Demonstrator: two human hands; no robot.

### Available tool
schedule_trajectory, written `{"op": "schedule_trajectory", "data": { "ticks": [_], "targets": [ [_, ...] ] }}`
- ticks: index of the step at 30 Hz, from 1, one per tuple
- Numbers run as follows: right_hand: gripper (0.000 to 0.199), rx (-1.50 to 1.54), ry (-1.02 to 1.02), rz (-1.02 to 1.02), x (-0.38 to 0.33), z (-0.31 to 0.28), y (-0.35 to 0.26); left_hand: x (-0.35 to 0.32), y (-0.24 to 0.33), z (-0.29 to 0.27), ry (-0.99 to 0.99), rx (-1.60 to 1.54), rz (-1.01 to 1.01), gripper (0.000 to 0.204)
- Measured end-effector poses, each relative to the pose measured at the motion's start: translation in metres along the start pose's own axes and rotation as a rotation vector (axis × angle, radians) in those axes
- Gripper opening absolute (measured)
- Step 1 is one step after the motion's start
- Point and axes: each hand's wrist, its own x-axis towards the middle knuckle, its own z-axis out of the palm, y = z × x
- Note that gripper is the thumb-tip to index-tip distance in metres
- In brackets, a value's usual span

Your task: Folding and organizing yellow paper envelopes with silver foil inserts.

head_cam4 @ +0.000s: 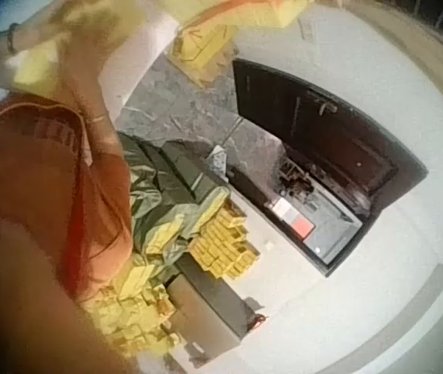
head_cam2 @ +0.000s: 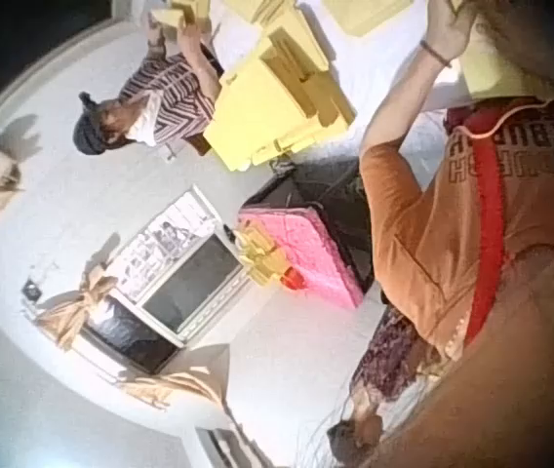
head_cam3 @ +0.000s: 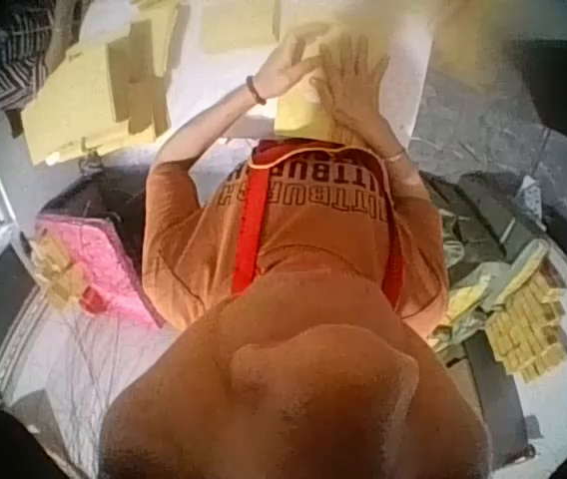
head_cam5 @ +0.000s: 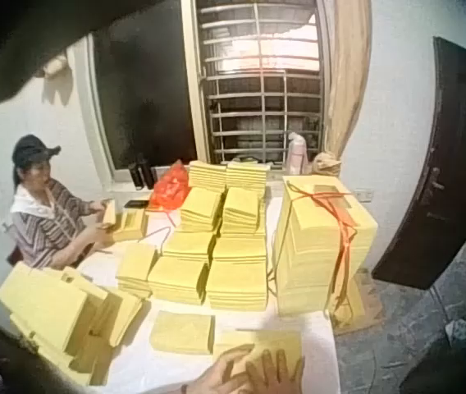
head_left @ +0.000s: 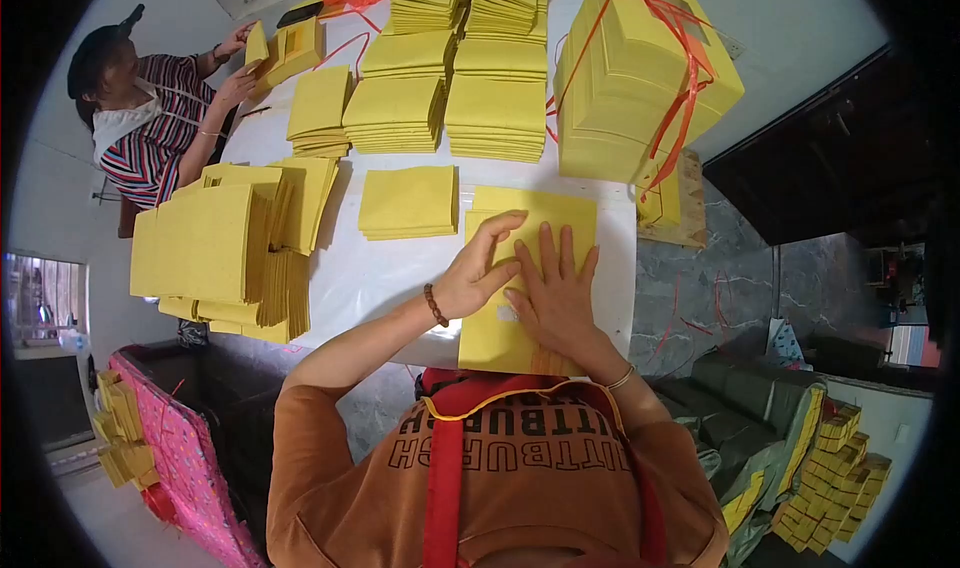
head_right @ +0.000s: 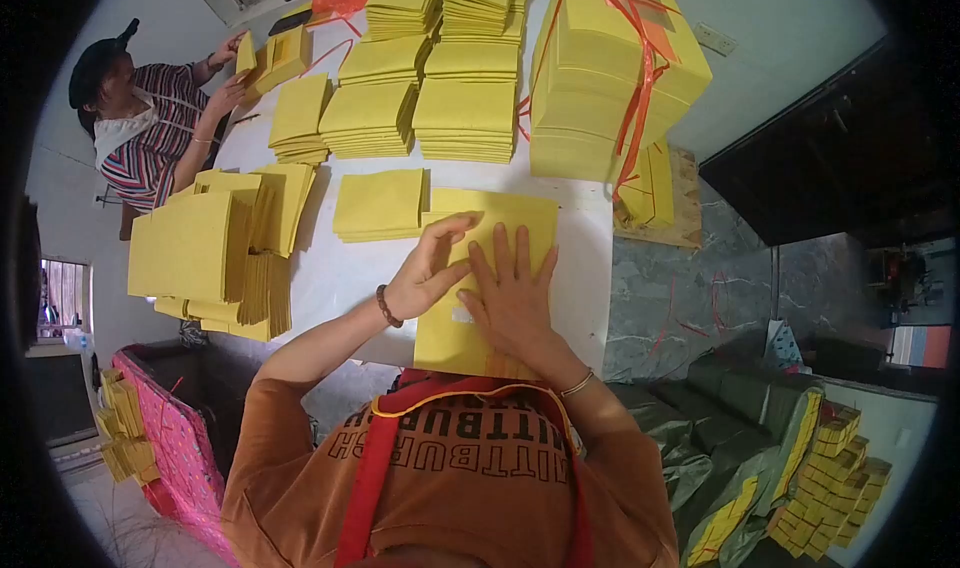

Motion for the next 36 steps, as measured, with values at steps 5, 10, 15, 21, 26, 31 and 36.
{"op": "schedule_trajectory", "data": {
  "ticks": [5,10,15,21,26,31,36],
  "targets": [
    [0.061,0.021,0.018,-0.012,0.000,-0.002,-0.001,-0.008,0.034,-0.003,-0.113,0.712,0.177,0.046],
    [0.064,0.040,0.043,-0.021,0.001,-0.001,-0.002,-0.031,0.048,-0.002,-0.271,0.924,0.223,0.051],
    [0.070,0.283,-0.015,0.041,0.004,-0.005,0.010,-0.026,0.052,0.017,-0.255,1.200,0.261,0.051],
    [0.065,1.779,0.245,0.244,-0.008,-0.033,0.042,-0.018,0.036,0.030,-0.248,1.353,0.226,0.058],
    [0.049,1.760,0.356,0.375,-0.025,-0.035,0.066,-0.006,0.042,0.021,-0.363,1.381,0.257,0.053],
    [0.034,1.514,0.439,0.584,-0.031,-0.032,0.065,-0.010,0.031,0.023,-0.333,1.448,0.345,0.050],
    [0.030,1.392,0.420,0.563,-0.027,-0.031,0.056,-0.006,0.018,0.034,-0.138,1.597,0.342,0.050]
  ]
}}
